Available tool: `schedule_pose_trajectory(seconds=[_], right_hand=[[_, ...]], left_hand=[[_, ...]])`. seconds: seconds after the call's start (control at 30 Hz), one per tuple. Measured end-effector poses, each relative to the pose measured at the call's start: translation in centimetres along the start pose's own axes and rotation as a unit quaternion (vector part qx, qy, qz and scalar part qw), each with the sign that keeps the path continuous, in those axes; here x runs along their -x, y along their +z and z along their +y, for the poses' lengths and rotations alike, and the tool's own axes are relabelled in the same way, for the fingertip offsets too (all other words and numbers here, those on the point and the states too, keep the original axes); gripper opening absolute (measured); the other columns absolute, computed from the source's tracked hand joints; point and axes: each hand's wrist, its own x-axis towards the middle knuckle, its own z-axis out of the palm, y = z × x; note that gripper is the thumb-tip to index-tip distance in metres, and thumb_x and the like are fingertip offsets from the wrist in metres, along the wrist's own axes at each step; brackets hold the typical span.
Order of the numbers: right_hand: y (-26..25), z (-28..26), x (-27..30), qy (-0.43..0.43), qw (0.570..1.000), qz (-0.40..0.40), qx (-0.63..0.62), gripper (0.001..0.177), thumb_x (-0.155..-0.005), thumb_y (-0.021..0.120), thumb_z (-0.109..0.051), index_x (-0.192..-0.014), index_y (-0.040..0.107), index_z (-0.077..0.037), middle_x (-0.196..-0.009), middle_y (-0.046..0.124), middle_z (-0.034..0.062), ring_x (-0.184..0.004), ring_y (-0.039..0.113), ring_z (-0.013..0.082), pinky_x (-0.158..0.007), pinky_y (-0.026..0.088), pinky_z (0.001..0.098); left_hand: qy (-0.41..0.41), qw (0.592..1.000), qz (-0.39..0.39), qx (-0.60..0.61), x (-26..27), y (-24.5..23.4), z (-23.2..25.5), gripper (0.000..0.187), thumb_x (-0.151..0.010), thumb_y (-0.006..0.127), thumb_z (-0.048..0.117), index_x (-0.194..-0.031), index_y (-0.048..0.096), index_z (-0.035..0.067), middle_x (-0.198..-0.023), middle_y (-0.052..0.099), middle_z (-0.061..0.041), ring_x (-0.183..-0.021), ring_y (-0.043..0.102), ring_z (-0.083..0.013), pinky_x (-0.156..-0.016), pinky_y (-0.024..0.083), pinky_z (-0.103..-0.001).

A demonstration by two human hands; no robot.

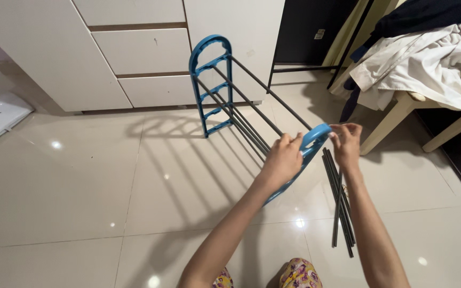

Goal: The person assembles a blue plastic and metal storage rack by inserting multiple metal rods into slots on two side frames. They repeatedly pick up rods from the floor and fit them into the rack, adjusting the frame as needed.

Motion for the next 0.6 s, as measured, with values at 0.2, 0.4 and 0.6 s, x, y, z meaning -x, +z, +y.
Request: schedule_pose_trajectory(seconds=[0.2, 0.4, 0.6], right_hand=[[-0.9, 0.4, -3.2, 0.042, 0.993, -0.042, -0.103, 0.034, -0.097, 0.073, -0.018, -0.13, 0.067, -0.01, -0.125, 0.05, 0.0173, -0.103, 0.062, 0.0264, -0.089, 0.055, 0.0368], [-0.8, -5.5, 0.6, 0.118, 0.941, 0.111, -0.297, 0.047, -0.108, 0.054, -0.006, -0.155, 0.053, -0.008, -0.14, 0.044, 0.0161, -0.126, 0.059, 0.0246, -0.104, 0.054, 0.0359], [0.4, -13.5, 5.7, 0.058, 0.988, 0.092, -0.111, 0.082, -0.105, 0.069, -0.006, -0.163, 0.011, -0.001, -0.152, 0.035, 0.0309, -0.121, 0.063, 0.037, -0.1, 0.053, 0.0453]], left_hand=[[0.015, 0.992, 0.014, 0.125, -1.6, 4.8, 2.1, 0.062, -0.094, 0.06, 0.015, -0.151, 0.042, -0.002, -0.125, 0.055, -0.024, -0.112, 0.06, -0.0389, -0.095, 0.053, -0.045], [0.009, 0.989, -0.077, 0.127, -2.4, 4.3, 0.2, 0.053, -0.101, 0.051, 0.021, -0.154, 0.047, 0.017, -0.125, 0.062, -0.016, -0.11, 0.065, -0.0338, -0.095, 0.054, -0.046], [-0.017, 0.993, -0.088, -0.077, -2.1, 2.6, -5.7, 0.031, -0.103, 0.05, 0.025, -0.128, 0.069, 0.019, -0.128, 0.066, -0.009, -0.12, 0.064, -0.0271, -0.108, 0.05, -0.047]])
